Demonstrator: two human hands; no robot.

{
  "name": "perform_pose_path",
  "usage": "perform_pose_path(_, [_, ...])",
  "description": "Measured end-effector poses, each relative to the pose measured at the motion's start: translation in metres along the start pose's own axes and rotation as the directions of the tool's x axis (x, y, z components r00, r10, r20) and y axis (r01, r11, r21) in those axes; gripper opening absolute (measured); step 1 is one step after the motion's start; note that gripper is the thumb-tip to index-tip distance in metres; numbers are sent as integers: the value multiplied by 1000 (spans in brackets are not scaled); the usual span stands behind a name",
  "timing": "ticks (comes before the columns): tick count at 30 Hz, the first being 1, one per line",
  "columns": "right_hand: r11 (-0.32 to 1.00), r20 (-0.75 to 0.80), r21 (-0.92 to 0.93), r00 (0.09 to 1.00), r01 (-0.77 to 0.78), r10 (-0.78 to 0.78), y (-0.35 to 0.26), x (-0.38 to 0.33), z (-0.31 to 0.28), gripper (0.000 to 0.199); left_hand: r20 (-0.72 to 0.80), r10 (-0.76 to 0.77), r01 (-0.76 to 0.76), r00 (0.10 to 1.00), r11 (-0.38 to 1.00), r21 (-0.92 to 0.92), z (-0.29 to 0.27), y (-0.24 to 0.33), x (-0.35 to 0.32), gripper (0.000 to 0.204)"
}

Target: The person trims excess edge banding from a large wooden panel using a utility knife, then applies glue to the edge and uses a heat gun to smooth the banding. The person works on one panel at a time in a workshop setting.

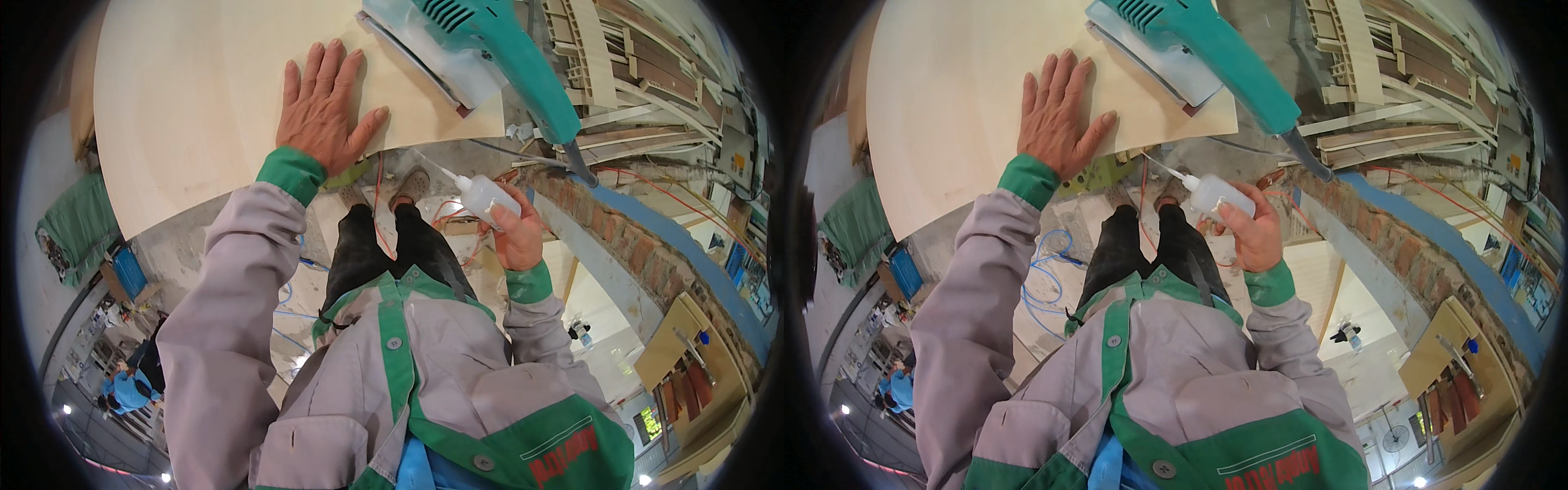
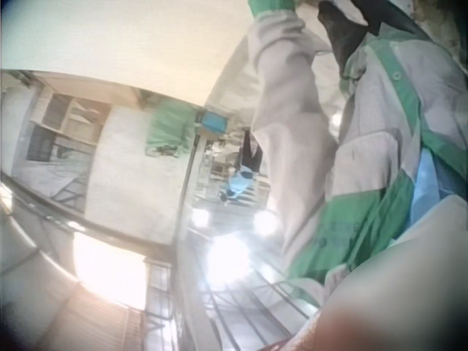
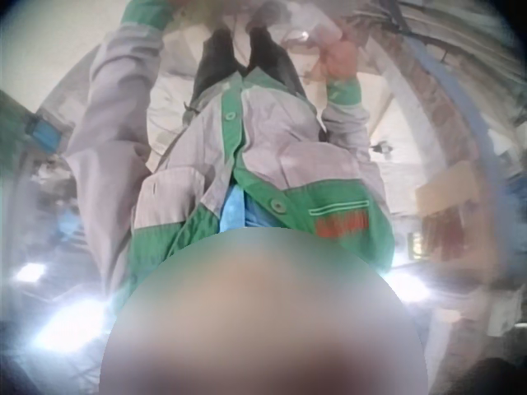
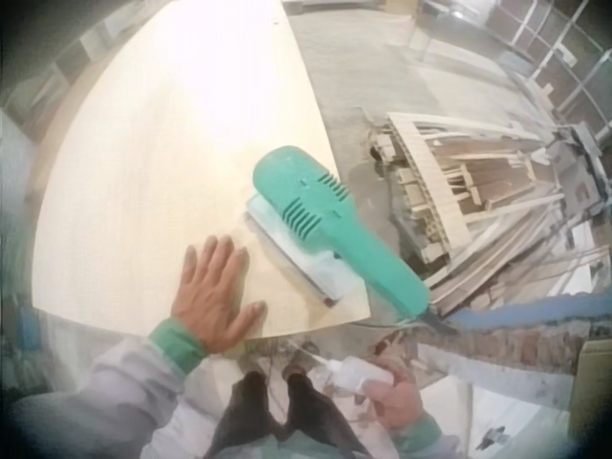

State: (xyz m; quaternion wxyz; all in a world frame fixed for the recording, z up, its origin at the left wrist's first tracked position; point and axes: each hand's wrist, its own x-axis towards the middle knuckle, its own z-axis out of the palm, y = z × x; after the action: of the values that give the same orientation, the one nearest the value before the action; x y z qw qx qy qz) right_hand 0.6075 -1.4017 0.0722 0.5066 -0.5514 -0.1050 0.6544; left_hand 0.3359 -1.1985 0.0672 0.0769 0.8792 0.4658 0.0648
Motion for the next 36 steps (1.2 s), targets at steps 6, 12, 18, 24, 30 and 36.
perform_pose_path(6, [999,8,-28,1000,-17,17,-2,9,3,49,-18,-20,20,1000,1000,21,3,0,0,74])
perform_pose_path(12, [994,-6,-107,1000,-3,3,-5,14,6,49,-23,-30,30,999,999,20,4,-1,2,70])
perform_pose_path(18, [980,-45,-198,999,-2,-7,-9,17,13,48,-28,-37,37,999,999,9,4,-2,2,68])
perform_pose_path(24, [978,-71,-208,997,-10,-5,-12,18,16,49,-33,-39,39,999,999,-1,3,-2,4,67])
perform_pose_path(30, [981,-79,-191,997,-7,-8,-15,18,19,48,-38,-41,41,998,999,-11,2,-3,5,67])
perform_pose_path(36, [967,-80,-256,997,-12,-9,-24,15,23,48,-25,-43,43,999,999,-1,2,-3,6,68])
